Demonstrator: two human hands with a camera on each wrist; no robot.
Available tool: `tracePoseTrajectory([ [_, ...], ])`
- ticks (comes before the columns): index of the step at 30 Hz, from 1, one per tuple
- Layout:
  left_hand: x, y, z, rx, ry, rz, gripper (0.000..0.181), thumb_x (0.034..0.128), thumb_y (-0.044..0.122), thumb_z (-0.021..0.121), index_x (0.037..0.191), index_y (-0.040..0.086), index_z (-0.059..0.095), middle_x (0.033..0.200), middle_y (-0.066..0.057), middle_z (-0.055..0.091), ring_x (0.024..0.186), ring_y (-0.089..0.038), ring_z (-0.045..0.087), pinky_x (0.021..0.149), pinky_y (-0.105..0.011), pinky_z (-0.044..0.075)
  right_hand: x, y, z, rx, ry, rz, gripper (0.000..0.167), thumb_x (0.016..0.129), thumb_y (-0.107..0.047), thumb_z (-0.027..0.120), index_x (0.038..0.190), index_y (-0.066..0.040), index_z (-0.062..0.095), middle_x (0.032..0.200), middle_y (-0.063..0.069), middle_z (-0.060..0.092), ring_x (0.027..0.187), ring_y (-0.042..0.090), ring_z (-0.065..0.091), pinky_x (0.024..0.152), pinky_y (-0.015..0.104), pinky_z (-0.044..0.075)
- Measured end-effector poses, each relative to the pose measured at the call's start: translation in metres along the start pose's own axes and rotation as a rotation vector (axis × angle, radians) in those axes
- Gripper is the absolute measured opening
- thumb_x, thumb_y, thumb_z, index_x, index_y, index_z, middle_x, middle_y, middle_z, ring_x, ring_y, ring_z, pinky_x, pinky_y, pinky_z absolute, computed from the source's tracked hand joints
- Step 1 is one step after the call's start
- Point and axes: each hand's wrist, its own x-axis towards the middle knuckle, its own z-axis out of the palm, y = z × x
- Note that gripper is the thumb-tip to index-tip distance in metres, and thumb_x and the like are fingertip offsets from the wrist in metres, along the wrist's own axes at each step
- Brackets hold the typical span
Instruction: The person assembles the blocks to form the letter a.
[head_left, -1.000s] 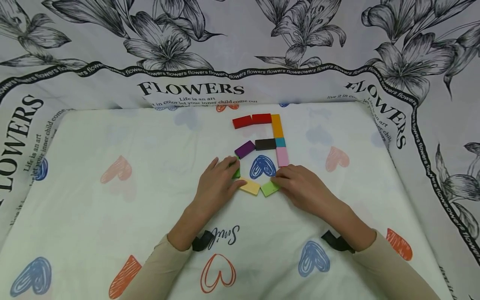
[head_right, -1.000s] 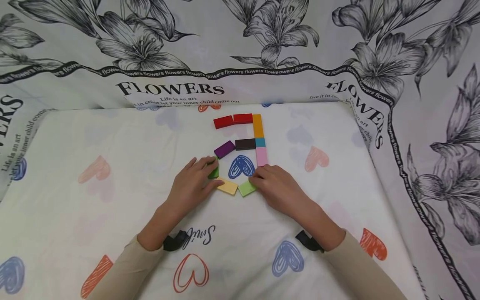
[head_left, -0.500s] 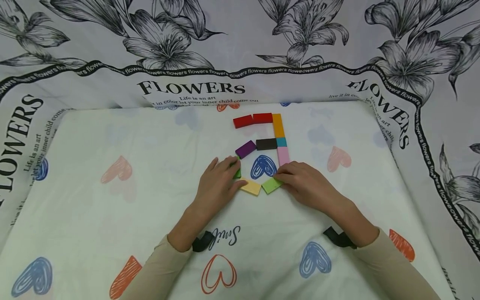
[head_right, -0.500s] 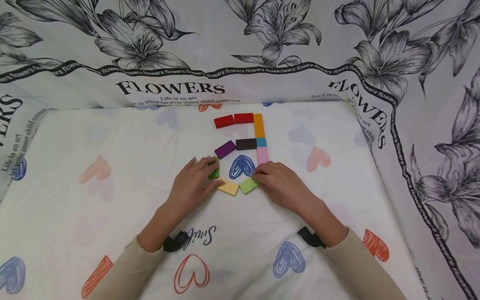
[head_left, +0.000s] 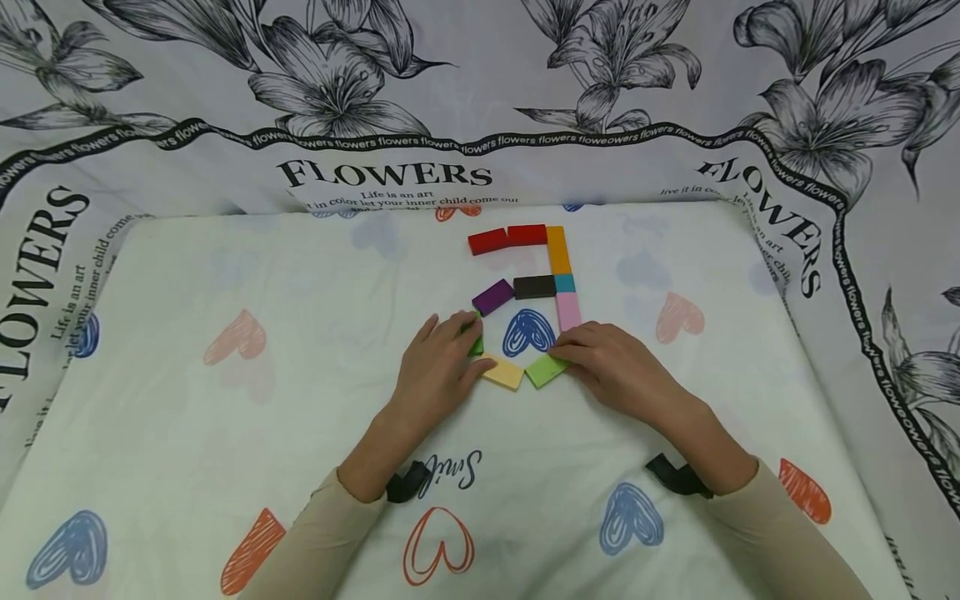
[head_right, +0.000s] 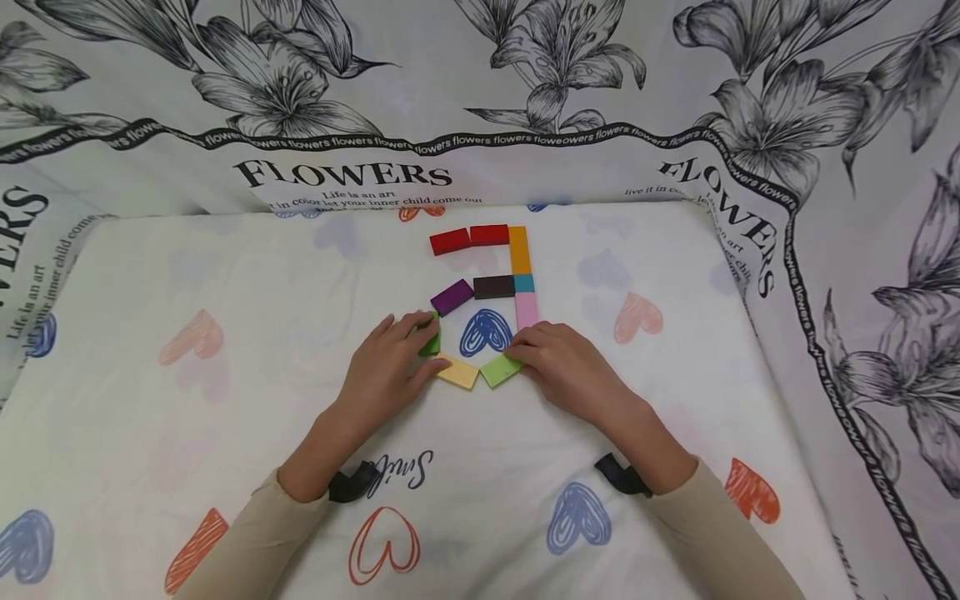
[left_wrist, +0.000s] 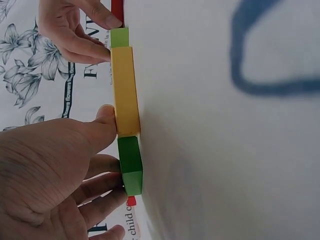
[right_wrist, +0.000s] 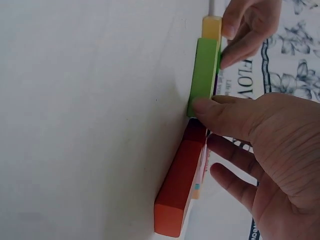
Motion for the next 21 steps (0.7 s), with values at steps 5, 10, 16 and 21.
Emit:
tracePoseTrajectory([
  [5,0.0,0.001,0.002,0.006,0.006,-0.005,0.062,0.097,0.041,0.076,0.148,0.008,0.062,0.154,-0.01,0.06,0.147,-0.029,0.055,0.129,-0.055,0.033,-0.001,0.0,-0.001,0.004,0.008,0.0,0.037,0.09,-0.011,0.084,0.127,-0.015,0.079,0.123,0.003,0.077,0.121,0.024,0.068,0.108,0.044,0.057],
  [10,-0.001,0.001,0.001,0.016,0.011,-0.005,0.063,0.0967,0.041,0.077,0.148,0.008,0.062,0.154,-0.01,0.06,0.147,-0.029,0.055,0.129,-0.054,0.034,-0.002,-0.002,0.001,0.017,0.018,0.007,0.037,0.091,-0.01,0.083,0.127,-0.015,0.078,0.124,0.004,0.076,0.122,0.025,0.068,0.108,0.045,0.058],
  [16,-0.001,0.001,0.001,0.03,0.018,0.005,0.062,0.097,0.042,0.076,0.147,0.007,0.062,0.153,-0.011,0.06,0.146,-0.028,0.055,0.129,-0.053,0.034,-0.003,0.0,0.002,0.037,0.046,-0.017,0.039,0.089,-0.01,0.085,0.127,-0.014,0.078,0.125,0.005,0.075,0.123,0.025,0.068,0.107,0.044,0.058],
  [21,0.0,0.002,0.004,0.026,0.027,0.006,0.062,0.0985,0.041,0.075,0.147,0.005,0.061,0.153,-0.012,0.06,0.146,-0.029,0.056,0.13,-0.049,0.034,0.002,0.004,-0.019,0.108,0.057,0.041,0.041,0.094,-0.014,0.081,0.134,-0.013,0.074,0.135,0.008,0.072,0.131,0.029,0.064,0.109,0.05,0.057],
])
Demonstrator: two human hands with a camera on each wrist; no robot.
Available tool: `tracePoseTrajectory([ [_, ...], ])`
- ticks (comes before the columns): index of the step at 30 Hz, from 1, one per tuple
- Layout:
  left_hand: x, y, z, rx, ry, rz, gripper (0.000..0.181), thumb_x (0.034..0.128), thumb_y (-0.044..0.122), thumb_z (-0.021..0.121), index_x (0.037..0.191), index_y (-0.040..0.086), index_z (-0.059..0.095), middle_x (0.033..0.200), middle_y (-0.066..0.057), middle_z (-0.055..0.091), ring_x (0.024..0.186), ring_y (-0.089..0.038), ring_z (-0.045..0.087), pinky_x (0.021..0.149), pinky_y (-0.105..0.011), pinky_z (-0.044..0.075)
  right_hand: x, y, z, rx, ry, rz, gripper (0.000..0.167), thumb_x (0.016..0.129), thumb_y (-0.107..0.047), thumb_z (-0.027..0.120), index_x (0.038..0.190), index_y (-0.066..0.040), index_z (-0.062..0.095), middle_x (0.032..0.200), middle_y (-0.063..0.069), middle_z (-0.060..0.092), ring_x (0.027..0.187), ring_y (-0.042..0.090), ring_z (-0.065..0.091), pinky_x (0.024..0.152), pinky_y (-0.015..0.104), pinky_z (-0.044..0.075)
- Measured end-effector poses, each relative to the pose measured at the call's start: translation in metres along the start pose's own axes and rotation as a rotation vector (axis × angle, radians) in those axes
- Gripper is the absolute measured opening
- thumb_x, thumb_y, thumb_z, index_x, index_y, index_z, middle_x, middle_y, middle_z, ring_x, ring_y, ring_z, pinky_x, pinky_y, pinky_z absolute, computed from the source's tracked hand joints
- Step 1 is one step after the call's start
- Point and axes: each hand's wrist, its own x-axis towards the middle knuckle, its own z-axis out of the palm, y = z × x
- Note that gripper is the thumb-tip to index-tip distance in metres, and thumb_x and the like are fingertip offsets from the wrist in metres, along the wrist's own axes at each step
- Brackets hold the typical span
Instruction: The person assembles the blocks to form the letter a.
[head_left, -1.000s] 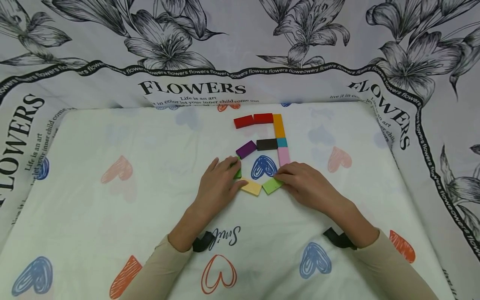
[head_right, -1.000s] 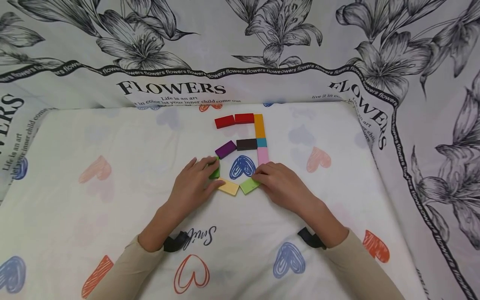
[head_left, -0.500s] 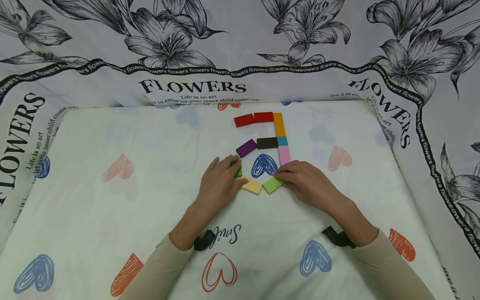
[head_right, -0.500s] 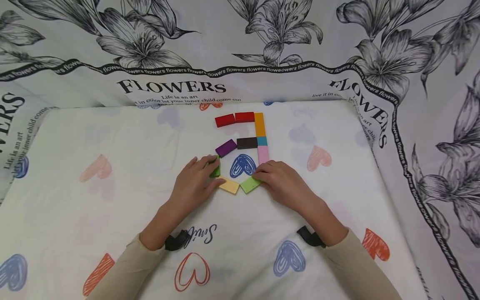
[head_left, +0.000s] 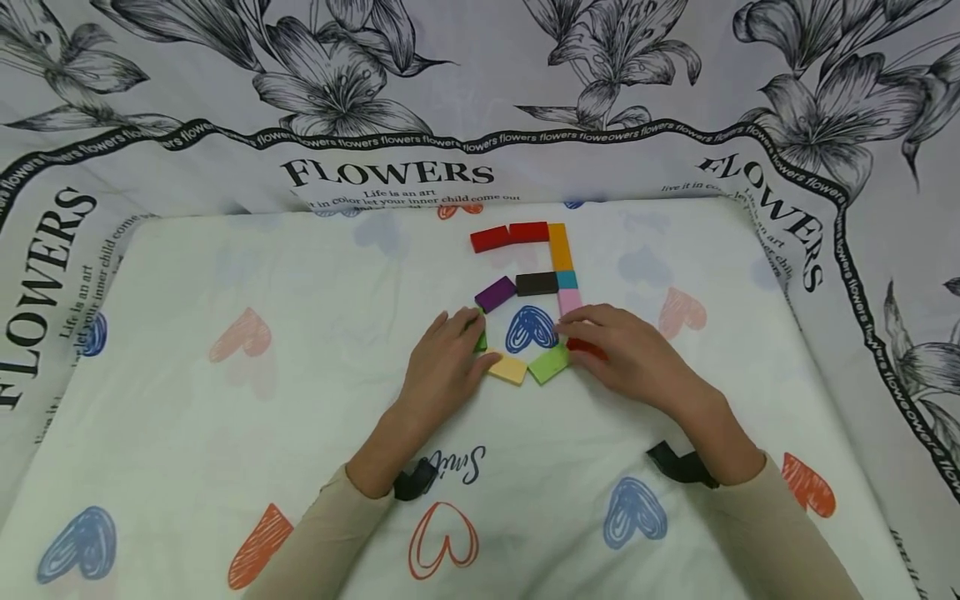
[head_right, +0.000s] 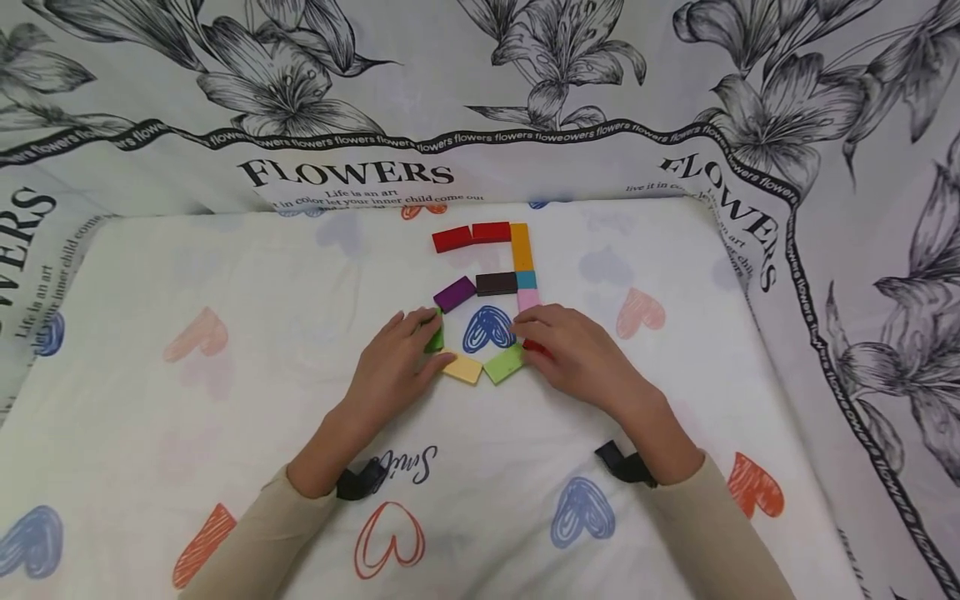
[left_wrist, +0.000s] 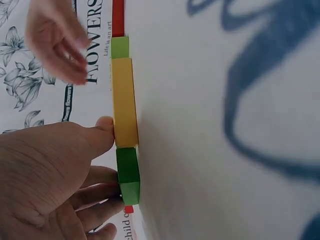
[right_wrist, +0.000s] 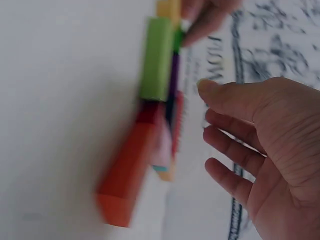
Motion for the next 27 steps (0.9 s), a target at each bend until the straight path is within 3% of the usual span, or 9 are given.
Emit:
tracePoseTrajectory([
  [5,-0.002,0.001,-0.003,-0.025,0.034,-0.022,0.063,0.0991,0.039,0.074,0.149,0.004,0.059,0.152,-0.014,0.06,0.145,-0.03,0.056,0.13,-0.048,0.034,0.011,0.005,-0.026,0.08,0.136,0.124,0.04,0.098,-0.016,0.076,0.138,-0.013,0.071,0.14,0.009,0.069,0.136,0.031,0.061,0.106,0.055,0.057],
  [9,-0.005,-0.004,-0.014,-0.049,0.101,-0.034,0.06,0.0997,0.038,0.073,0.149,0.007,0.06,0.153,-0.012,0.061,0.146,-0.03,0.056,0.13,-0.049,0.034,0.013,0.01,-0.032,0.093,0.23,0.145,0.037,0.099,-0.015,0.075,0.136,-0.011,0.072,0.136,0.01,0.071,0.131,0.031,0.064,0.1,0.053,0.06],
  [14,-0.002,-0.017,-0.031,-0.082,0.179,-0.058,0.056,0.0999,0.037,0.073,0.148,0.011,0.061,0.153,-0.011,0.061,0.145,-0.032,0.056,0.13,-0.05,0.033,0.014,0.019,-0.034,0.08,0.256,0.119,0.035,0.099,-0.016,0.075,0.134,-0.011,0.073,0.134,0.01,0.072,0.128,0.031,0.066,0.098,0.051,0.061],
  [19,-0.002,-0.028,-0.039,-0.091,0.159,-0.05,0.058,0.1006,0.038,0.071,0.151,0.011,0.059,0.155,-0.012,0.058,0.148,-0.034,0.052,0.132,-0.053,0.03,0.01,0.027,-0.034,0.092,0.301,0.128,0.037,0.099,-0.013,0.074,0.135,-0.011,0.072,0.134,0.009,0.071,0.127,0.03,0.066,0.096,0.052,0.06],
  [27,-0.011,-0.053,-0.052,-0.099,0.196,-0.053,0.058,0.1003,0.033,0.073,0.152,0.011,0.058,0.156,-0.014,0.057,0.153,-0.036,0.046,0.133,-0.055,0.026,0.003,0.036,-0.029,0.1,0.286,0.206,0.05,0.1,-0.015,0.074,0.148,-0.011,0.062,0.153,0.011,0.058,0.144,0.034,0.054,0.113,0.059,0.051],
])
